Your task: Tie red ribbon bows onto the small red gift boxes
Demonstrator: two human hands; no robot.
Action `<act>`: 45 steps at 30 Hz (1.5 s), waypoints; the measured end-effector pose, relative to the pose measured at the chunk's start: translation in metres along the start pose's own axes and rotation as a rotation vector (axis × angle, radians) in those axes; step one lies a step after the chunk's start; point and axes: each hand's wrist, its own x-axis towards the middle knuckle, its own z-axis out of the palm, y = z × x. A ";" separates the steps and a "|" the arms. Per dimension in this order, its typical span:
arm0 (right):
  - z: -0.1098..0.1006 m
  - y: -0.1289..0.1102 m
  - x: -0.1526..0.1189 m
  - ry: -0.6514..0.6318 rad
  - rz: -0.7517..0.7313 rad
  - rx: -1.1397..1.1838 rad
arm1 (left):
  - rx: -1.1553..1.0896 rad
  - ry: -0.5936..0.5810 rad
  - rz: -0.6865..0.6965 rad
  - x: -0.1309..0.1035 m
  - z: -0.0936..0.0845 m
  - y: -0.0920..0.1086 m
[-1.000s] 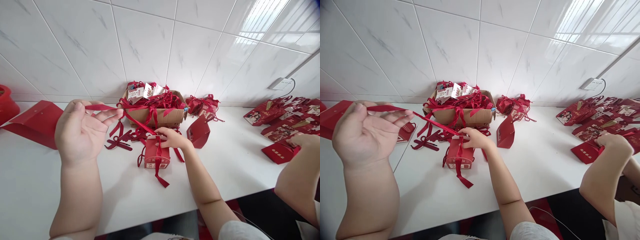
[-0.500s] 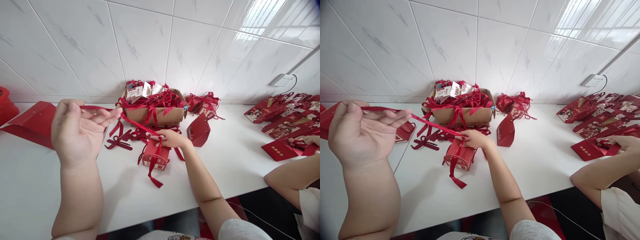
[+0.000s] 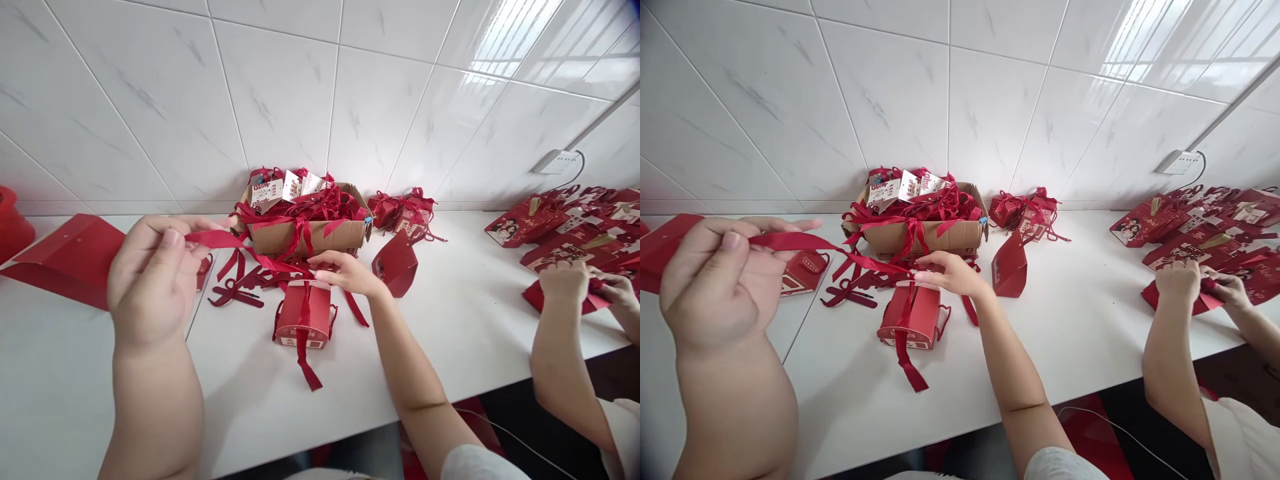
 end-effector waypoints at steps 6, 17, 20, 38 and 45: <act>0.028 -0.011 0.009 -0.068 -0.002 0.040 | 0.145 -0.150 -0.065 -0.005 0.000 0.002; 0.000 -0.009 -0.004 -0.071 0.108 -0.039 | 1.028 -1.265 -0.581 -0.036 -0.009 0.010; 0.001 -0.009 -0.003 -0.073 0.120 0.116 | 1.076 -1.312 -0.637 -0.046 0.017 0.004; -0.015 -0.010 -0.015 -0.264 0.017 0.093 | 1.068 -1.158 -0.744 -0.016 0.010 -0.006; 0.006 -0.027 -0.014 -0.167 0.020 -0.229 | 1.028 -1.203 -0.648 -0.014 0.005 -0.004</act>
